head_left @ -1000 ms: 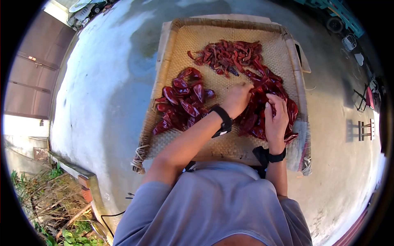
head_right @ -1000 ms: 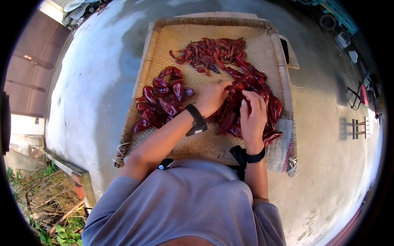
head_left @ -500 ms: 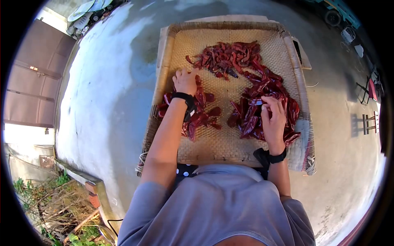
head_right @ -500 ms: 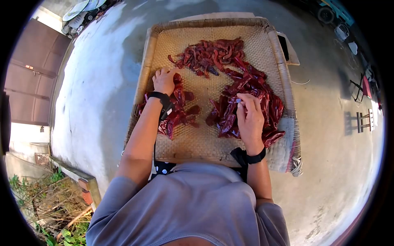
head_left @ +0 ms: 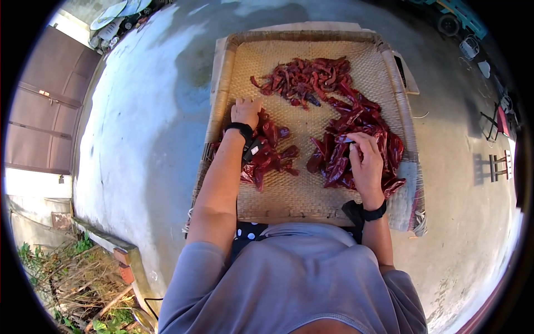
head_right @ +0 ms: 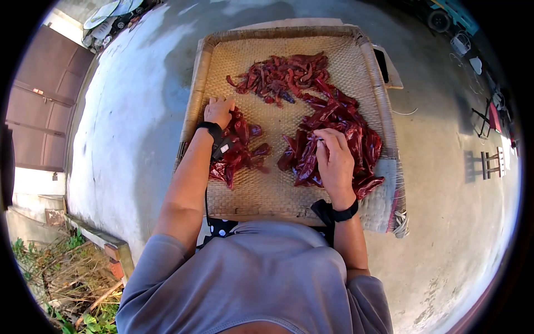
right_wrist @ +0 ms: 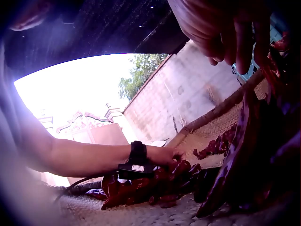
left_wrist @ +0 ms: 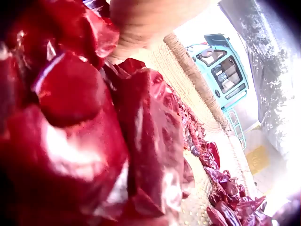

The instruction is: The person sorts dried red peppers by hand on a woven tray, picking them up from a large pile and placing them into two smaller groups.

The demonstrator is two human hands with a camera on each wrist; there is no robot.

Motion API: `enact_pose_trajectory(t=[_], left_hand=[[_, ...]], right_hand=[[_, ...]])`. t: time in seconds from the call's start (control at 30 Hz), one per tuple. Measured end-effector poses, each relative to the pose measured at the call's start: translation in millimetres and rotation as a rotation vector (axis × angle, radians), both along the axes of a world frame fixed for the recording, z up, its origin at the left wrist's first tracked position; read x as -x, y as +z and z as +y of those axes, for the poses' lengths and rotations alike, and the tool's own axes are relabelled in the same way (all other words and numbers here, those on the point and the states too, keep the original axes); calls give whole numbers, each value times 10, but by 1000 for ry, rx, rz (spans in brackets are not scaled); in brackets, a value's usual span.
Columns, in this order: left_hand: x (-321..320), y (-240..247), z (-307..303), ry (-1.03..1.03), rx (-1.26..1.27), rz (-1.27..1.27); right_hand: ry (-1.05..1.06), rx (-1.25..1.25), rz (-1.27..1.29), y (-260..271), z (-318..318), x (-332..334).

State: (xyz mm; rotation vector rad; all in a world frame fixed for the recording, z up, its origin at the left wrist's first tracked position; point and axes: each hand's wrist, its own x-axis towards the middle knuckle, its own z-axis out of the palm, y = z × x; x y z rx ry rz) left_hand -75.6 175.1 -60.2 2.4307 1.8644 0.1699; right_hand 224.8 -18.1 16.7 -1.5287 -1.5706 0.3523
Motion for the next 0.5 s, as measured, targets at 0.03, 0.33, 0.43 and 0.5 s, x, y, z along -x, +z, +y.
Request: enact_pose_trajectory(t=[0.03,0.33,0.43,0.5], left_hand=[[11,-20,14,-34,-35,-6],[-148,716,-227,-176,-377,-279],[-489,1002,-595,-261,-363,-400],[-741,1026,-908,-294,-260,-538]], right_hand=[[-4,10,4,3,-3,-5],[38,-17,43,80,1,92],[105,7,158,108,31,214],[164,24,232,141,46,329]])
